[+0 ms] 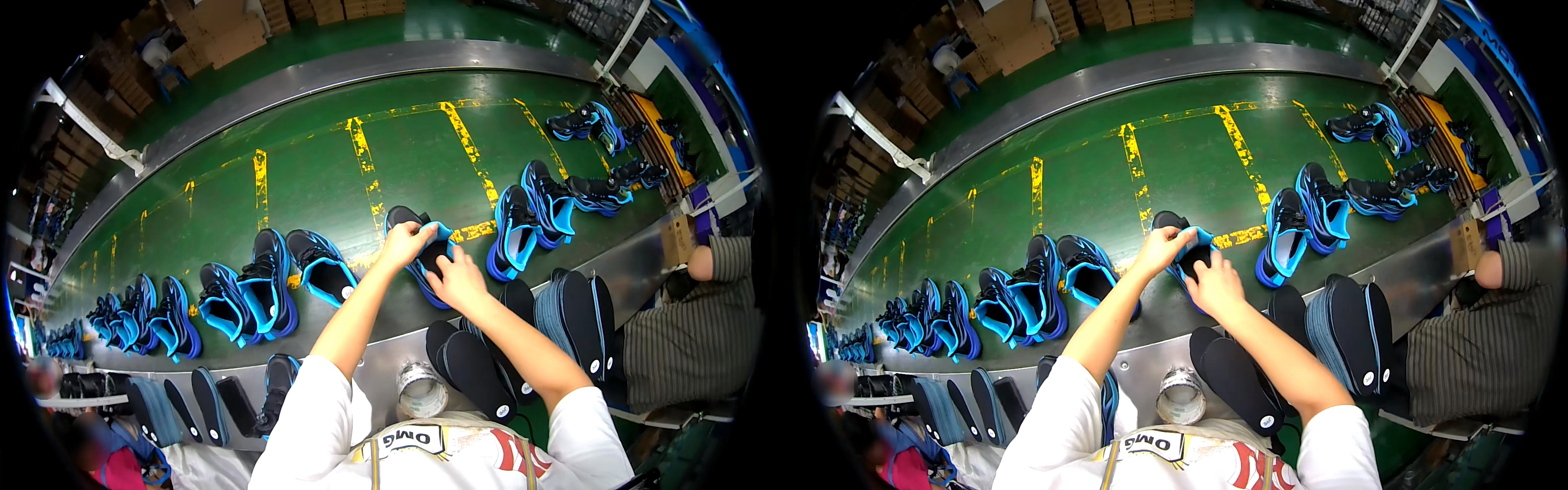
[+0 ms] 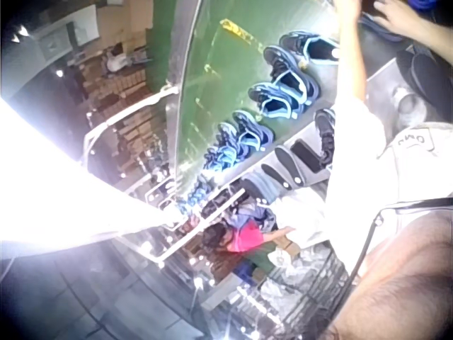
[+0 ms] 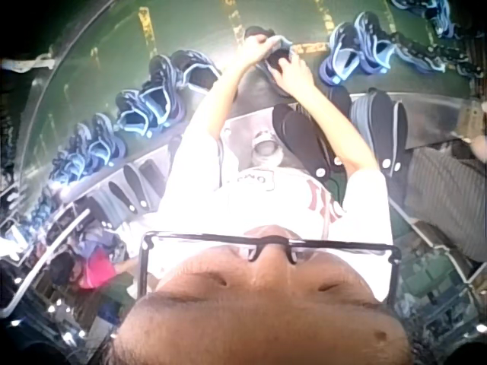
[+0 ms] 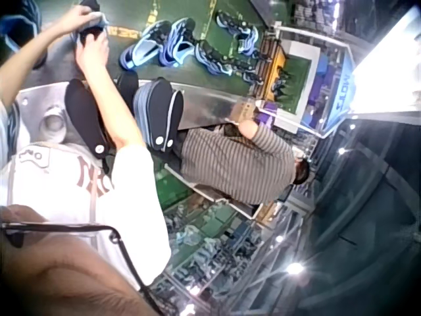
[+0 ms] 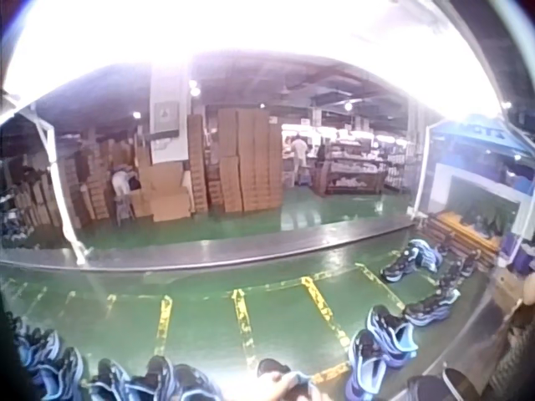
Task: The person picks up blue insoles one at a time and inserts them into black and blue athletic shoes arranged on a production conveyor belt.
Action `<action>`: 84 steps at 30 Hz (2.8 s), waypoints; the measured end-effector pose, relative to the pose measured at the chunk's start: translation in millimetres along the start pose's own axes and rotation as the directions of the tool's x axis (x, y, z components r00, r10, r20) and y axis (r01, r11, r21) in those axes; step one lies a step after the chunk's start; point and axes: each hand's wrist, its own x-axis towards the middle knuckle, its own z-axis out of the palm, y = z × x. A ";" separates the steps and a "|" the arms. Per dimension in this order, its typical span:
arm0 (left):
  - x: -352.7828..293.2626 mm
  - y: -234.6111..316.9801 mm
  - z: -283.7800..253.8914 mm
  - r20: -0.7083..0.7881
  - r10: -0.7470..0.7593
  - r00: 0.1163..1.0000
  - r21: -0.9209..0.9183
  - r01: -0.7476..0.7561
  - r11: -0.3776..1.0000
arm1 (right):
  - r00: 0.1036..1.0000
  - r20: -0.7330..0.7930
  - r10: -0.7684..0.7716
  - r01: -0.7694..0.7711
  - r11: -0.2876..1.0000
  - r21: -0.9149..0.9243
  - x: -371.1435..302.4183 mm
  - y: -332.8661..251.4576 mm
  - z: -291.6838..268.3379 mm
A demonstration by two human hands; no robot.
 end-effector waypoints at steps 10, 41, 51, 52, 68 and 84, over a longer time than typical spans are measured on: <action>-3.9 10.4 0.1 0.103 -0.036 0.994 -0.025 0.039 0.999 | 0.894 0.375 -0.246 0.274 0.962 -0.021 21.0 36.3 7.1; 0.2 3.6 23.4 -0.192 0.617 0.763 0.474 -0.478 0.739 | 0.460 0.849 -0.259 0.437 0.899 0.037 51.9 32.0 -13.4; -10.2 7.0 23.7 0.093 0.551 0.829 0.833 -0.368 0.413 | 0.945 -0.104 -0.310 0.319 0.944 0.084 -19.2 47.5 -13.3; -13.1 5.9 24.3 0.078 0.555 0.828 0.838 -0.356 0.414 | 0.966 -0.072 -0.247 0.255 0.958 0.133 -32.1 48.2 -15.6; -32.8 14.5 -33.2 -0.273 0.442 0.854 0.435 -0.300 0.849 | 0.951 -0.111 -0.288 0.308 0.867 0.393 -42.9 27.3 0.2; 49.8 103.1 50.1 0.034 0.090 0.995 -0.438 -0.066 0.897 | 0.930 0.156 0.333 -0.359 0.915 0.186 -224.0 144.5 -66.5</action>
